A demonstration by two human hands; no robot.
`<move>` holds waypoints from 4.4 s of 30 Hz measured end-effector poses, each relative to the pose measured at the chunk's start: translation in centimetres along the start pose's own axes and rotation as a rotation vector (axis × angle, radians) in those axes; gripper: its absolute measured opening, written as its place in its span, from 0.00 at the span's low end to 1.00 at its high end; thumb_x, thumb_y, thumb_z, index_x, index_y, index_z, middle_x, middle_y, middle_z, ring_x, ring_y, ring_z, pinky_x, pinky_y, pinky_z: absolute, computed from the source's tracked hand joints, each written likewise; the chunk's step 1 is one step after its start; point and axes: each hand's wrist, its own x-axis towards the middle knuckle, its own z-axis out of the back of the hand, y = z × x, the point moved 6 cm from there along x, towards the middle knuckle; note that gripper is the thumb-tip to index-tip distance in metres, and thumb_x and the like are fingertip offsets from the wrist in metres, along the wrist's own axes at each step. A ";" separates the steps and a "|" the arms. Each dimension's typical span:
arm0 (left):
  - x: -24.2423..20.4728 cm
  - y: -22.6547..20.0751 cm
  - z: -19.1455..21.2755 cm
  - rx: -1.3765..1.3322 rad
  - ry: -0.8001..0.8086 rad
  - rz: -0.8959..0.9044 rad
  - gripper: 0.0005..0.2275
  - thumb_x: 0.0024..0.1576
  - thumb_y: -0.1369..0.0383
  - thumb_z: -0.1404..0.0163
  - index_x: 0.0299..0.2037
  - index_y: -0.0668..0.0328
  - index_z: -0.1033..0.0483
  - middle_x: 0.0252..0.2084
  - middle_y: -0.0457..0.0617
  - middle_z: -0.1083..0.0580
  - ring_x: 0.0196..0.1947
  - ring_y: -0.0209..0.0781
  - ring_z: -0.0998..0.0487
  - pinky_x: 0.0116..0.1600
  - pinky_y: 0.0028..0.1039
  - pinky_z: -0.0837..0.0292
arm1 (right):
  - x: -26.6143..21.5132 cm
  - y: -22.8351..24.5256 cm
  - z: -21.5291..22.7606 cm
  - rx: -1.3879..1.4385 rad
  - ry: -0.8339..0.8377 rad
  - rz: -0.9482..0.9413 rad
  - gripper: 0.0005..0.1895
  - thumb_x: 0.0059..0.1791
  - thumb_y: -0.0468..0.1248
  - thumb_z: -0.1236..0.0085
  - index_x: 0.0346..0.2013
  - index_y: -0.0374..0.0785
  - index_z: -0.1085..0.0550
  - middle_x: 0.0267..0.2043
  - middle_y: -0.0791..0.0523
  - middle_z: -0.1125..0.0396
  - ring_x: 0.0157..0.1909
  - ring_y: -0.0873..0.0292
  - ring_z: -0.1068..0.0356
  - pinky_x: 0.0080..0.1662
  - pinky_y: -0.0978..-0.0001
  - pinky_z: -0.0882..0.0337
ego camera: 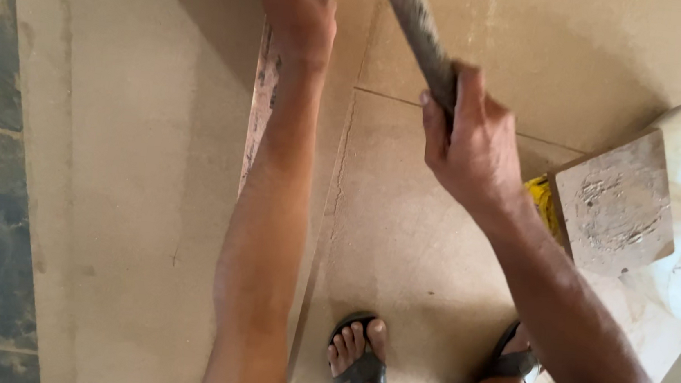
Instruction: The person uses a hammer to drive nails into wooden boards to assemble a frame on a workshop floor. They position the boards by hand and retrieve nails from a container before hammering them in.
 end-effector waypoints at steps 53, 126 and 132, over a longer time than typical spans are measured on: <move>-9.7 -6.6 9.1 0.440 0.516 -0.220 0.24 0.67 0.63 0.56 0.73 0.62 0.40 0.76 0.49 0.44 0.77 0.46 0.45 0.78 0.43 0.50 | -0.5 1.9 2.0 0.133 -0.380 0.301 0.21 0.59 0.29 0.54 0.60 0.18 0.47 0.23 0.50 0.31 0.16 0.56 0.33 0.21 0.63 0.35; -10.0 -5.7 8.6 0.452 0.490 -0.246 0.27 0.66 0.59 0.55 0.73 0.63 0.43 0.76 0.52 0.44 0.75 0.49 0.45 0.77 0.47 0.49 | 4.4 1.2 -0.2 -0.175 -0.047 0.327 0.14 0.61 0.36 0.47 0.52 0.28 0.38 0.27 0.49 0.34 0.26 0.51 0.30 0.27 0.61 0.29; -10.4 -5.5 8.3 0.445 0.522 -0.214 0.25 0.69 0.61 0.56 0.74 0.62 0.43 0.77 0.50 0.44 0.77 0.47 0.45 0.79 0.45 0.50 | 1.5 -1.1 0.1 0.202 -0.260 0.340 0.09 0.63 0.32 0.58 0.52 0.25 0.40 0.27 0.50 0.31 0.21 0.57 0.29 0.29 0.68 0.28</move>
